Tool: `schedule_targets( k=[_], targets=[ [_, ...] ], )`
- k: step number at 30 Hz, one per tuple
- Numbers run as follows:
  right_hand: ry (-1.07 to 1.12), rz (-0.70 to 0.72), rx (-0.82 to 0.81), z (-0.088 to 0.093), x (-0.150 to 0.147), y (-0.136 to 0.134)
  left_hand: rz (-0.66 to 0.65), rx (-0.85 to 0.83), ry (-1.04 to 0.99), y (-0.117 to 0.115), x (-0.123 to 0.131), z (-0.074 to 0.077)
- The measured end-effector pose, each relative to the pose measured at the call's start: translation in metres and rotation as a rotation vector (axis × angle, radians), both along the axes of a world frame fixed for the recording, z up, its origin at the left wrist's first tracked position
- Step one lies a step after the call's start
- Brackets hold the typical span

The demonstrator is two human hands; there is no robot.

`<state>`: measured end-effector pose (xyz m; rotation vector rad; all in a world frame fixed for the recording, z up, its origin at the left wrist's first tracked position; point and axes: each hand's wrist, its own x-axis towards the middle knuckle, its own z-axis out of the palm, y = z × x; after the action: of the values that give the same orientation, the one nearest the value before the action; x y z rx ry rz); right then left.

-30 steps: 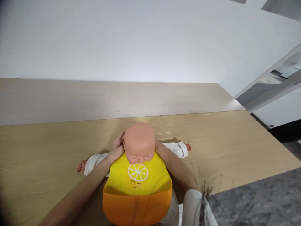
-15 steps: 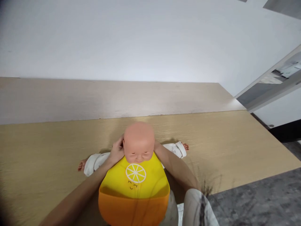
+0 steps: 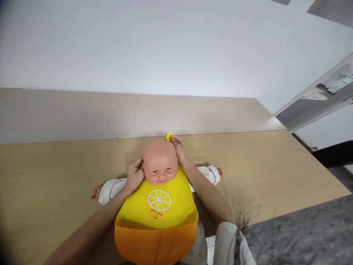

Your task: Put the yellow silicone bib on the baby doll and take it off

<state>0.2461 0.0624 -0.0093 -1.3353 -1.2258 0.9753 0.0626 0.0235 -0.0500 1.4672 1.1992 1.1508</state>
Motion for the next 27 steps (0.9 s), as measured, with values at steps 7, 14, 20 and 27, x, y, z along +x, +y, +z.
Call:
schedule_targets(
  k=[7,14,20,27],
  targets=[
    [0.012,-0.047,0.202,0.005,0.014,-0.002,0.023,-0.010,0.117,-0.001,-0.001,0.003],
    [-0.346,-0.090,0.190,-0.005,0.028,0.005,-0.007,0.022,0.335,0.002,-0.004,0.006],
    [-0.497,-0.089,0.109,-0.014,0.032,0.012,-0.020,0.009,0.490,0.006,-0.004,0.006],
    [-0.551,-0.084,0.020,-0.019,0.034,0.014,-0.052,-0.024,0.555,0.009,-0.004,0.008]
  ],
)
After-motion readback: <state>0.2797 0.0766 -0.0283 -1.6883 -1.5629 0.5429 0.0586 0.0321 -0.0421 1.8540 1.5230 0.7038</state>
